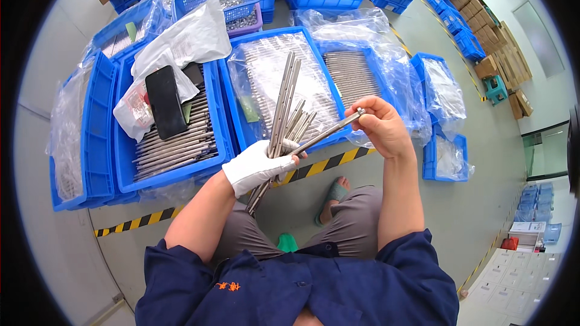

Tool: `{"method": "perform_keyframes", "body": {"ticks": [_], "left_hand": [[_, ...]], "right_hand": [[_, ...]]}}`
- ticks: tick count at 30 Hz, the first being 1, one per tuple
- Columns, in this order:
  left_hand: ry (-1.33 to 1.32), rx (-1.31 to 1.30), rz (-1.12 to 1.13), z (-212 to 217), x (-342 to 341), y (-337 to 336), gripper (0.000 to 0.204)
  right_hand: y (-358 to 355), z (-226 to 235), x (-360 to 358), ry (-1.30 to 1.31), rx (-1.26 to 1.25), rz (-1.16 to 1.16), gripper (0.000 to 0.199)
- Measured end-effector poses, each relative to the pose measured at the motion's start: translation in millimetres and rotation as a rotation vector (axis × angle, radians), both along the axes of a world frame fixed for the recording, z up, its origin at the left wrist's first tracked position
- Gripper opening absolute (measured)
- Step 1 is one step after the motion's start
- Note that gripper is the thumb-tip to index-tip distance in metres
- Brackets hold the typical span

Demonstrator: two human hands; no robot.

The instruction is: Inspecting and sorting metal tubes into different bins in a manufacturing facility.

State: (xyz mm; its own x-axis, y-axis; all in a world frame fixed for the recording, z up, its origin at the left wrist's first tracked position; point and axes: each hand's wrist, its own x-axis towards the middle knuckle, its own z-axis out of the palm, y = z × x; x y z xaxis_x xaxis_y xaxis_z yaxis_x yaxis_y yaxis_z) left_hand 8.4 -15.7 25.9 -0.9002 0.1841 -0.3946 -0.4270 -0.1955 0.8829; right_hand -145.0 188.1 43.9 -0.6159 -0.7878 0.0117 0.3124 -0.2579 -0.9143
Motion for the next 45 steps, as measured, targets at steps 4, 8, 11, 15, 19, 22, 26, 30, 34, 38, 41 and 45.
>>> {"method": "perform_keyframes", "body": {"ticks": [4,8,11,15,19,22,26,30,34,38,41,45], "left_hand": [[-0.006,-0.058,0.018,0.6,0.6,-1.8,0.032],[-0.018,-0.021,0.057,-7.3,-1.5,0.2,0.034],[-0.013,0.019,0.095,-8.4,1.3,0.3,0.034],[-0.030,0.062,0.120,-4.1,1.5,1.0,0.031],[-0.015,0.110,0.113,-12.4,1.6,2.9,0.030],[0.012,0.109,0.127,-7.5,0.6,1.3,0.029],[0.101,0.253,0.308,-2.7,-3.0,-2.5,0.032],[0.161,0.296,0.355,-8.8,-4.2,-7.4,0.039],[0.071,0.335,0.254,-2.5,-1.8,-9.1,0.045],[0.078,0.238,0.345,-5.8,-2.2,-9.6,0.040],[0.133,0.217,0.407,-7.5,-3.2,-20.4,0.038],[0.187,0.366,0.552,-22.7,-12.6,-29.9,0.030]], "right_hand": [[-17.4,-8.8,13.7,0.002,0.216,-0.034,0.017],[-45.2,-26.3,48.8,0.073,0.368,0.075,0.020],[-50.7,-22.4,57.6,0.078,0.327,-0.016,0.018],[-42.9,-22.6,44.1,0.045,0.337,-0.122,0.019],[-56.0,-28.5,59.3,0.029,0.277,-0.017,0.017],[-49.5,-27.7,46.5,0.052,0.277,-0.163,0.015],[-27.2,-16.4,26.9,-0.229,0.243,-0.070,0.017],[-45.6,-31.1,56.0,-0.415,0.296,0.346,0.015],[-52.8,-32.6,67.1,-0.499,0.271,0.483,0.017],[-55.7,-35.5,82.7,-0.407,0.377,0.559,0.020],[-54.4,-25.5,105.0,-0.323,0.419,0.779,0.021],[-49.5,-20.0,114.7,-0.260,0.389,1.076,0.021]]}}
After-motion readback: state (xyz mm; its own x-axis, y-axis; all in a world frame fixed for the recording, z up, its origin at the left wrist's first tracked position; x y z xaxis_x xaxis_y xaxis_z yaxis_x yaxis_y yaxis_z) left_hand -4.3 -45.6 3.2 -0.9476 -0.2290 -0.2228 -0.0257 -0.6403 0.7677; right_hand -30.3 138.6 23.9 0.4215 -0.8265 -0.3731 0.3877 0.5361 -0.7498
